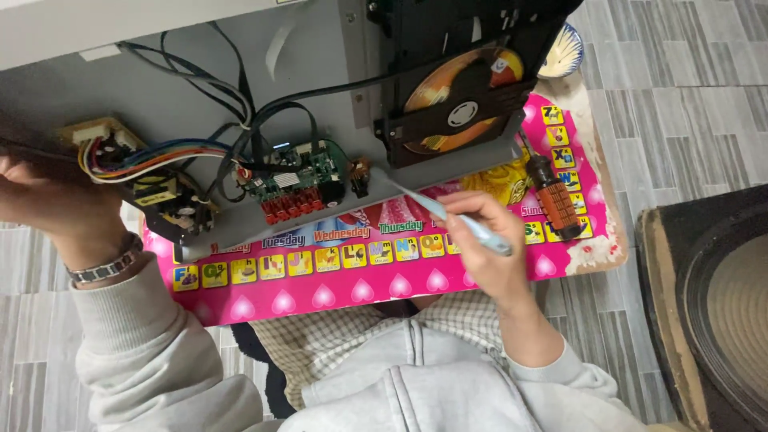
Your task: Repairing and cleaning the internal components of a DVD player using a screwdriver and a brush
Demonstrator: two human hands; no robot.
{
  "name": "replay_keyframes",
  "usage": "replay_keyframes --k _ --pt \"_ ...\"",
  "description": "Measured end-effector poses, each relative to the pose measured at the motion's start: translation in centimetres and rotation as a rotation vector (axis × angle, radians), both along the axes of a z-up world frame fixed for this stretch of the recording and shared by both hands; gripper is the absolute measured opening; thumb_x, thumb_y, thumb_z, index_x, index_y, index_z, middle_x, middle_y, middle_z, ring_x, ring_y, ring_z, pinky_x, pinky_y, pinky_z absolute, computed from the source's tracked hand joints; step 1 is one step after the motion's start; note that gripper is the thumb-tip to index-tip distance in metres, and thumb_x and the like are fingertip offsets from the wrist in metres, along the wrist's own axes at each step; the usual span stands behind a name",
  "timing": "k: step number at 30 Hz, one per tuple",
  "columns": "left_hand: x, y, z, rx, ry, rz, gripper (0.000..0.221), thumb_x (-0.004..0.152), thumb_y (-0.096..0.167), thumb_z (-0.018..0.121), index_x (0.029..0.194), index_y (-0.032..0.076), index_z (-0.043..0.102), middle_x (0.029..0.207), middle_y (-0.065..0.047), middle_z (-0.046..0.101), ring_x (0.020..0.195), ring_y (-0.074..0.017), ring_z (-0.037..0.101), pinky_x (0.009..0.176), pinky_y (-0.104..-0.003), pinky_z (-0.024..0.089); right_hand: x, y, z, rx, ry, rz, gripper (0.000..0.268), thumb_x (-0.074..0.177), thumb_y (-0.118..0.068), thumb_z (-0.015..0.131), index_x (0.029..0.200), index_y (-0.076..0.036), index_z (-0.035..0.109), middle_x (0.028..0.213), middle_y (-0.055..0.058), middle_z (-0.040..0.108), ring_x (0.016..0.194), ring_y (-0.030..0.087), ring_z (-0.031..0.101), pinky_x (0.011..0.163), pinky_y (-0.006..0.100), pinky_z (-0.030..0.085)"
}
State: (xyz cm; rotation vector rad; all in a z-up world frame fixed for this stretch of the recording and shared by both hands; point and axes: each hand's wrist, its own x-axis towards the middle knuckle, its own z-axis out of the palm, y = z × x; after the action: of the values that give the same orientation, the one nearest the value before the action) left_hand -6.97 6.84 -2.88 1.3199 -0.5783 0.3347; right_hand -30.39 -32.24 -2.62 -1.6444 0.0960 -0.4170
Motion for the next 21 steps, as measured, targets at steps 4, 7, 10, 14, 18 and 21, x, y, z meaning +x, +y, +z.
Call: replay_keyframes --k 4,7,10,14,18,21 --pt "0.0 0.1 -0.1 0.035 -0.063 -0.016 0.078 0.1 0.068 0.03 0.148 0.008 0.041 0.15 -0.018 0.047 0.145 -0.031 0.049 0.124 -0.045 0.043 -0.2 1.5 1.9 -0.225 -0.007 -0.042 0.012 0.085 0.006 0.063 0.096 0.004 0.065 0.109 0.014 0.07 0.08 0.013 0.062 0.069 0.022 0.051" --pt "0.2 0.7 -0.8 0.049 -0.07 -0.012 0.083 0.1 0.074 0.031 0.148 0.007 0.036 0.152 -0.022 0.042 0.146 -0.0351 0.044 0.123 -0.049 0.039 -0.7 1.8 3.2 -0.434 -0.043 -0.169 0.016 0.08 0.011 0.065 0.095 0.006 0.065 0.106 0.016 0.071 0.076 0.016 0.064 0.065 0.024 0.051" --pt "0.5 0.8 -1.1 0.094 -0.113 -0.019 0.083 0.102 0.075 0.029 0.148 0.006 0.036 0.152 -0.022 0.042 0.145 -0.0356 0.044 0.122 -0.05 0.037 -0.4 0.8 2.6 -0.331 -0.008 0.016 0.016 0.081 0.007 0.063 0.095 0.004 0.068 0.107 0.014 0.072 0.084 0.016 0.067 0.07 0.024 0.052" --pt "0.0 0.1 -0.3 0.019 -0.006 0.018 0.075 0.098 0.064 0.027 0.143 0.008 0.045 0.146 -0.013 0.052 0.135 -0.0225 0.053 0.118 -0.037 0.045 -0.4 -1.7 1.6 -0.271 0.026 -0.091 0.02 0.084 0.009 0.063 0.102 0.003 0.07 0.103 0.012 0.073 0.081 0.015 0.067 0.07 0.023 0.053" --pt "0.2 0.8 -0.9 0.085 0.034 0.016 0.081 0.097 0.069 0.028 0.147 0.006 0.043 0.148 -0.016 0.052 0.136 -0.0244 0.055 0.116 -0.037 0.047 -0.7 -2.5 1.3 -0.118 0.027 -0.128 0.02 0.088 0.008 0.061 0.107 0.007 0.068 0.103 0.015 0.072 0.086 0.018 0.07 0.075 0.023 0.056" --pt "0.0 0.9 -0.6 0.148 0.043 0.063 0.082 0.097 0.072 0.026 0.142 0.006 0.043 0.142 -0.018 0.054 0.133 -0.0237 0.059 0.108 -0.033 0.049 0.7 -1.4 -0.4 -0.088 0.023 -0.056 0.024 0.084 0.008 0.063 0.106 0.005 0.069 0.102 0.02 0.074 0.084 0.023 0.075 0.069 0.024 0.061"
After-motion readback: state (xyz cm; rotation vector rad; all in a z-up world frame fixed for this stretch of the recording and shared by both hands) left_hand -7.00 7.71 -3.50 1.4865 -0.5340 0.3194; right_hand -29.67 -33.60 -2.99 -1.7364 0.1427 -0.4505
